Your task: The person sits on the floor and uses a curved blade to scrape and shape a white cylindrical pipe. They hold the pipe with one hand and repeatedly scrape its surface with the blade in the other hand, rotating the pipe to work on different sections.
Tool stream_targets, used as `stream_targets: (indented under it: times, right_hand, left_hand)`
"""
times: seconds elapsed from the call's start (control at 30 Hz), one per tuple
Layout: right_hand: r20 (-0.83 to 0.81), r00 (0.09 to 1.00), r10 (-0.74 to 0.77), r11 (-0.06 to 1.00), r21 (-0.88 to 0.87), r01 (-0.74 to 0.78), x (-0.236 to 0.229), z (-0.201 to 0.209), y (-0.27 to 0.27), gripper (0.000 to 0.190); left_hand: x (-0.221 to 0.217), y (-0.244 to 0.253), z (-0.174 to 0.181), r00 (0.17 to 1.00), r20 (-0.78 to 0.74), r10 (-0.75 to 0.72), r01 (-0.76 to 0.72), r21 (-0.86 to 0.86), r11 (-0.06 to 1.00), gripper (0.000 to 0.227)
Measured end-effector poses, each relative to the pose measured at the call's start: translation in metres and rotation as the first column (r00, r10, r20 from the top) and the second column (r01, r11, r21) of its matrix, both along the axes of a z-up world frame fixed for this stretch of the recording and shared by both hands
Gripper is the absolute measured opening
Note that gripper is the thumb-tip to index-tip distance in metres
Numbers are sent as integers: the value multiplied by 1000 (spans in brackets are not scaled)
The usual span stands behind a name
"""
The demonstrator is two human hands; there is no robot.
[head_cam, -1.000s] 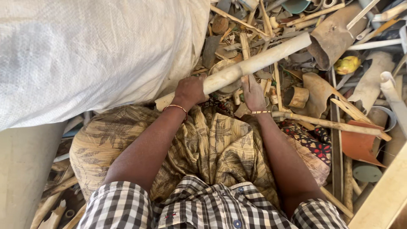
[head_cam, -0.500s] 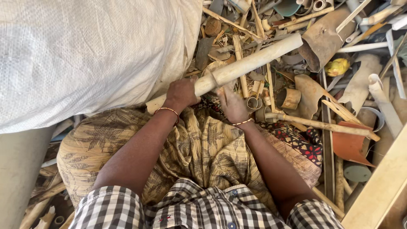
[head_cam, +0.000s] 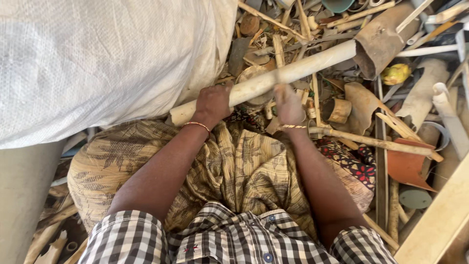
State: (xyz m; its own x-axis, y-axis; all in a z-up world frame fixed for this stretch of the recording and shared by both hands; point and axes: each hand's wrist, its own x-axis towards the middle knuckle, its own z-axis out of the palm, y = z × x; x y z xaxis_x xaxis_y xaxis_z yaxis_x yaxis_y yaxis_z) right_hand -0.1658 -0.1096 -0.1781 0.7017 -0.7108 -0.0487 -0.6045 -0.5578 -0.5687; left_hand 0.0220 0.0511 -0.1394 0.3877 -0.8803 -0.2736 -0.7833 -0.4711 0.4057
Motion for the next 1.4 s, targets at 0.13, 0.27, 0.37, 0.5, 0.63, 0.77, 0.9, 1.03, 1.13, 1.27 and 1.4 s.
stream_targets:
  times: [0.13,0.27,0.37,0.5,0.63,0.77,0.9,1.03,1.13,1.27,1.4]
  right_hand:
    - [104,992,-68,921,389,22,11,13,-4,37]
    - [-157,977,-146,983,90,161,6,29,0,39]
    - [311,936,-165,896,444,10,5,40,8,35]
    - [-192,977,87,992,111,-67,19,20,10,32]
    - [222,911,-348,775,615,146,5,-3,12,29]
    - [2,959,282,957,-78,-281,14,-5,5,31]
    - [-57,996,75,997,-14,-76,7,-4,25,35]
    - [-105,981,165,983,96,-155,18,16,10,35]
    - [-85,993,78,995,75,-72,21,18,18,35]
    - [-79,994,80,997,-2,-80,15,25,19,34]
    - [-229,967,112,991,92,-93,20,40,14,37]
  left_hand:
    - [3,0,5,999,32,8,-7,-48,999,58]
    - [-1,1,4,1000,-14,0,1,38,999,54]
    - [-2,-9,9,999,-38,-15,20,129,991,54]
    - [3,0,4,998,62,-2,4,-31,999,46]
    - [-6,1,-5,997,70,-9,14,-60,998,44]
    - [-2,-5,-1,995,97,17,-9,-80,997,43]
    - [-10,7,-8,996,94,10,-1,-99,995,33]
    - [-5,-4,-4,992,122,14,-2,-97,995,37]
    - [-5,1,-6,990,140,12,1,-93,996,39]
    - [-9,-5,-3,990,137,-46,38,61,997,43]
    - [-5,-7,7,993,107,-45,30,133,991,43]
